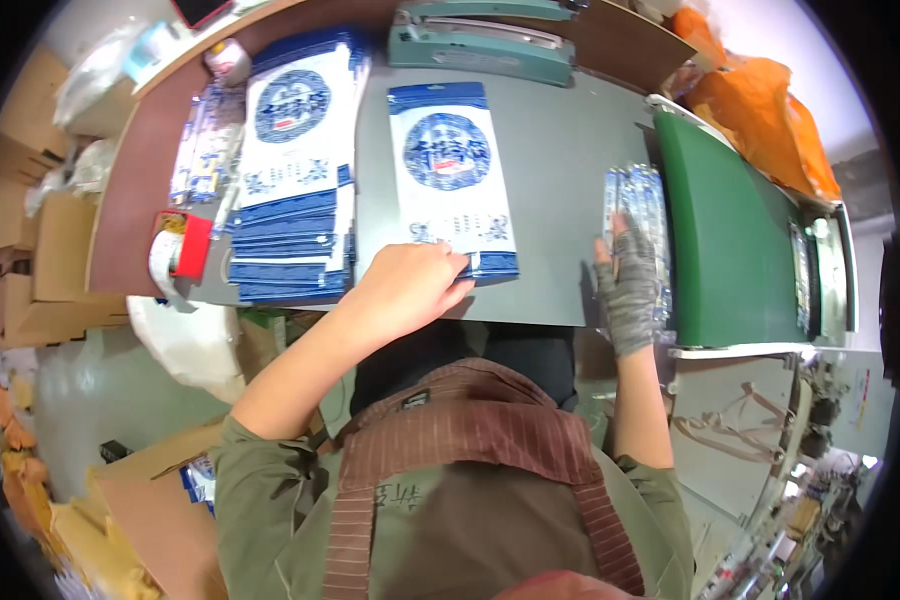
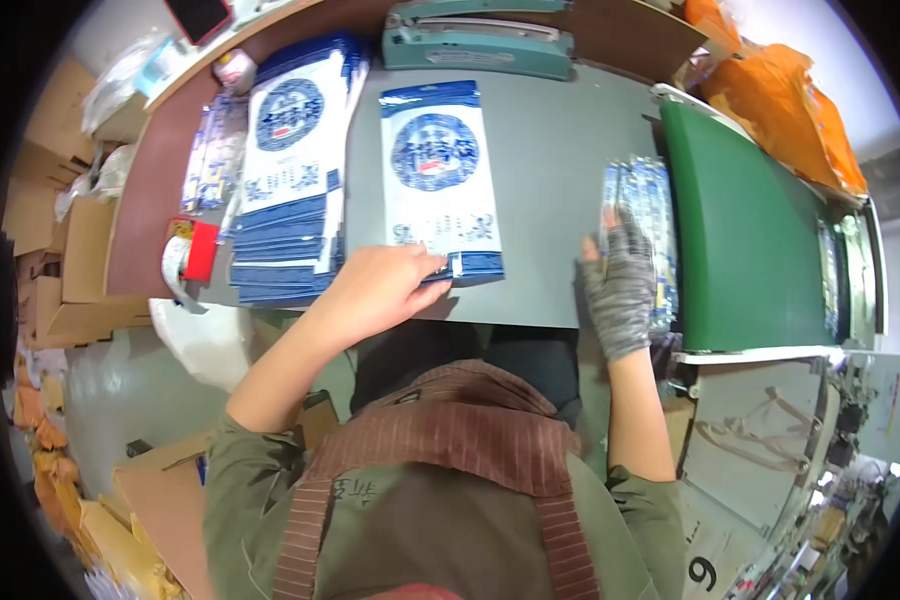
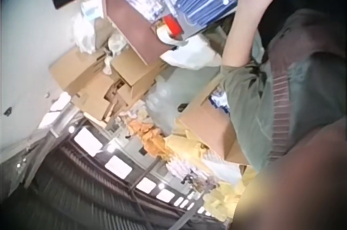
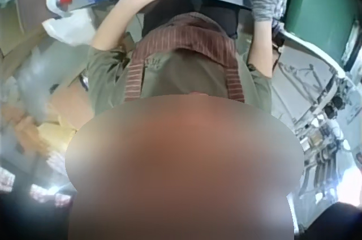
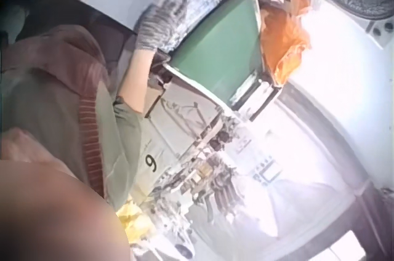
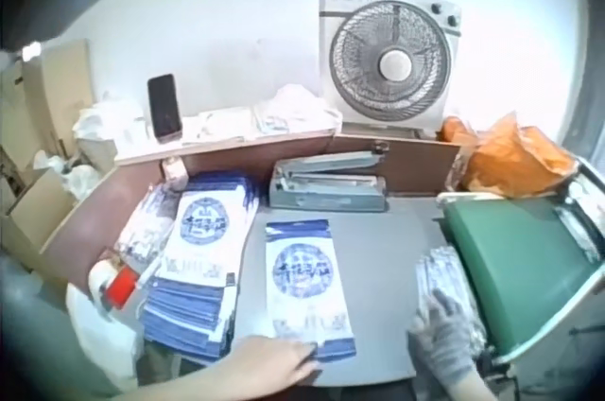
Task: Packaging stacks of small packets into blue plastic bags and placing them into a cardboard box.
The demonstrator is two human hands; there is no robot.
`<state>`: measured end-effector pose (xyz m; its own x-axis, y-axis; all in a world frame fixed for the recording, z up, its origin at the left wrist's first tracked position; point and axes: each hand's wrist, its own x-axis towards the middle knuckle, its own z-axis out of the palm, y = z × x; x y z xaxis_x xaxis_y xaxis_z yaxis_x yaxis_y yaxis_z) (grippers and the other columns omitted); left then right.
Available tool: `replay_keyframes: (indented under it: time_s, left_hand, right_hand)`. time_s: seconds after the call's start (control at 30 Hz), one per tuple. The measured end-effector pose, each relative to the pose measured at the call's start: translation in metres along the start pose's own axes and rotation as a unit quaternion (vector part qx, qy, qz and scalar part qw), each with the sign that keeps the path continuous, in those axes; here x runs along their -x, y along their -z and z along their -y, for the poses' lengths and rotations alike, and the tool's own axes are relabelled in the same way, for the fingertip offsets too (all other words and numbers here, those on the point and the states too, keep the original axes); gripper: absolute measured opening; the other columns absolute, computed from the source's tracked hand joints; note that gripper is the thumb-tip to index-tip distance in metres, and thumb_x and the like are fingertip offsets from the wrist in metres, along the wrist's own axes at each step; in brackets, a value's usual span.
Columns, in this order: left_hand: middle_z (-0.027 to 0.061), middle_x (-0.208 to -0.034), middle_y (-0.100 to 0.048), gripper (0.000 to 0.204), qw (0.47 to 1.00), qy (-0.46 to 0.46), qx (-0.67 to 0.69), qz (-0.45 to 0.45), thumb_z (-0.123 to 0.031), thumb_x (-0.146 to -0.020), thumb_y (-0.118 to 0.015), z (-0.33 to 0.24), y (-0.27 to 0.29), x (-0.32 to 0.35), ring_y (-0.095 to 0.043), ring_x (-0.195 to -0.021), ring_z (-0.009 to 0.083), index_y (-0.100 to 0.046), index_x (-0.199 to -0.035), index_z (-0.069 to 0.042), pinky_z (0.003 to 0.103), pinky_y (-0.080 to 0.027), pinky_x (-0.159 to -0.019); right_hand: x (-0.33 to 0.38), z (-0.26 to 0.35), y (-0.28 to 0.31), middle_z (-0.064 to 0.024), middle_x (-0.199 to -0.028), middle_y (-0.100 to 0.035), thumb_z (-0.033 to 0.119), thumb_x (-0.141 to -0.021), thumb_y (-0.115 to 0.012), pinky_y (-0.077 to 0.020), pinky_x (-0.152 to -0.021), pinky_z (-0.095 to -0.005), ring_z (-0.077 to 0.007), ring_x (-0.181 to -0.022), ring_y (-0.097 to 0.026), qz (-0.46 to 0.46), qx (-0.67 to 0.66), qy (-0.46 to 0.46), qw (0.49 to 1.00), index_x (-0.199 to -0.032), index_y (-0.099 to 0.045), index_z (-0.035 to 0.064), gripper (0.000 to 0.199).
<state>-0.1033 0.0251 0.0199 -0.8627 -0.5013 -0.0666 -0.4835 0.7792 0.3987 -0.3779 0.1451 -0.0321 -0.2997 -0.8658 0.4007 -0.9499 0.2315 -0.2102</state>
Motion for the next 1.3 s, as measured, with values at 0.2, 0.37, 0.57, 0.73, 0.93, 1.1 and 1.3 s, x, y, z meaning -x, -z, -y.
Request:
replay_keyframes:
  time_s: [0.2, 0.37, 0.57, 0.73, 0.93, 1.1, 1.3]
  left_hand:
    - [0.0183, -0.142, -0.042, 0.070, 0.982, -0.141, -0.079, -0.101, -0.053, -0.087, -0.057, 0.024, -0.055, -0.053, -0.036, -0.135, 0.0343, -0.050, -0.131, 0.002, 0.047, -0.027, -0.113]
    - [0.0282, -0.142, -0.038, 0.085, 0.998, -0.033, -0.025, -0.036, -0.059, -0.088, -0.053, 0.000, -0.042, -0.084, -0.035, -0.136, 0.0374, -0.038, -0.137, 0.009, 0.045, -0.025, -0.115]
    - [0.0329, -0.145, -0.031, 0.095, 0.896, 0.085, 0.429, -0.080, -0.056, -0.090, -0.053, -0.039, -0.066, -0.189, -0.033, -0.137, 0.0377, -0.017, -0.144, 0.014, 0.037, -0.031, -0.111]
    - [0.0269, -0.120, -0.056, 0.075, 0.671, 0.202, 0.706, -0.104, -0.036, -0.087, -0.066, -0.073, -0.081, -0.226, -0.057, -0.112, 0.0277, -0.029, -0.128, 0.014, 0.034, -0.048, -0.090]
    - [0.0298, -0.136, -0.037, 0.101, 0.840, 0.102, 0.437, -0.305, -0.055, -0.085, -0.063, -0.097, -0.070, -0.185, -0.036, -0.128, 0.0420, -0.014, -0.145, 0.010, 0.046, -0.029, -0.108]
    - [0.0285, -0.147, -0.025, 0.118, 0.838, -0.202, 0.309, -0.402, -0.062, -0.075, -0.069, -0.078, -0.012, -0.138, -0.027, -0.134, 0.0446, -0.005, -0.150, 0.003, 0.048, -0.027, -0.110]
    - [0.0199, -0.127, -0.055, 0.095, 0.899, -0.088, 0.423, -0.064, -0.032, -0.070, -0.082, -0.050, -0.030, -0.120, -0.057, -0.113, 0.0324, -0.028, -0.142, 0.001, 0.039, -0.044, -0.096]
  right_hand:
    - [-0.016, -0.059, -0.009, -0.0286, -0.140, -0.042, 0.055, -0.091, -0.052, -0.0315, -0.110, -0.0411, -0.0415, -0.130, -0.041, 0.061, 0.077, -0.249, 0.963, -0.142, -0.034, -0.0052, 0.081]
    - [-0.024, -0.053, -0.012, -0.0291, -0.143, -0.038, 0.061, -0.092, -0.044, -0.0297, -0.111, -0.0392, -0.0401, -0.134, -0.037, 0.110, 0.048, -0.252, 0.960, -0.142, -0.032, -0.0063, 0.085]
    - [-0.051, -0.088, -0.029, -0.0299, -0.141, -0.041, 0.058, -0.093, -0.043, -0.0324, -0.109, -0.0405, -0.0399, -0.130, -0.042, 0.032, -0.094, -0.390, 0.915, -0.141, -0.033, -0.0081, 0.082]
    - [-0.061, -0.041, -0.053, -0.0221, -0.127, -0.055, 0.040, -0.095, -0.054, -0.0436, -0.097, -0.0350, -0.0297, -0.115, -0.056, 0.046, -0.348, -0.290, 0.890, -0.144, -0.032, -0.0024, 0.069]
    - [-0.070, -0.016, -0.035, -0.0092, -0.120, -0.056, 0.030, -0.095, -0.057, -0.0439, -0.094, -0.0328, -0.0194, -0.108, -0.054, 0.089, -0.678, -0.259, 0.682, -0.130, -0.049, -0.0008, 0.047]
    - [-0.076, 0.059, 0.060, -0.0146, -0.134, -0.049, 0.017, -0.087, -0.063, -0.0431, -0.101, -0.0399, -0.0265, -0.119, -0.053, -0.061, -0.636, -0.137, 0.757, -0.136, -0.044, -0.0011, 0.055]
    - [-0.074, 0.056, 0.060, -0.0201, -0.137, -0.047, 0.022, -0.068, -0.081, -0.0436, -0.100, -0.0393, -0.0283, -0.119, -0.051, -0.001, -0.626, 0.000, 0.780, -0.148, -0.024, 0.0021, 0.100]
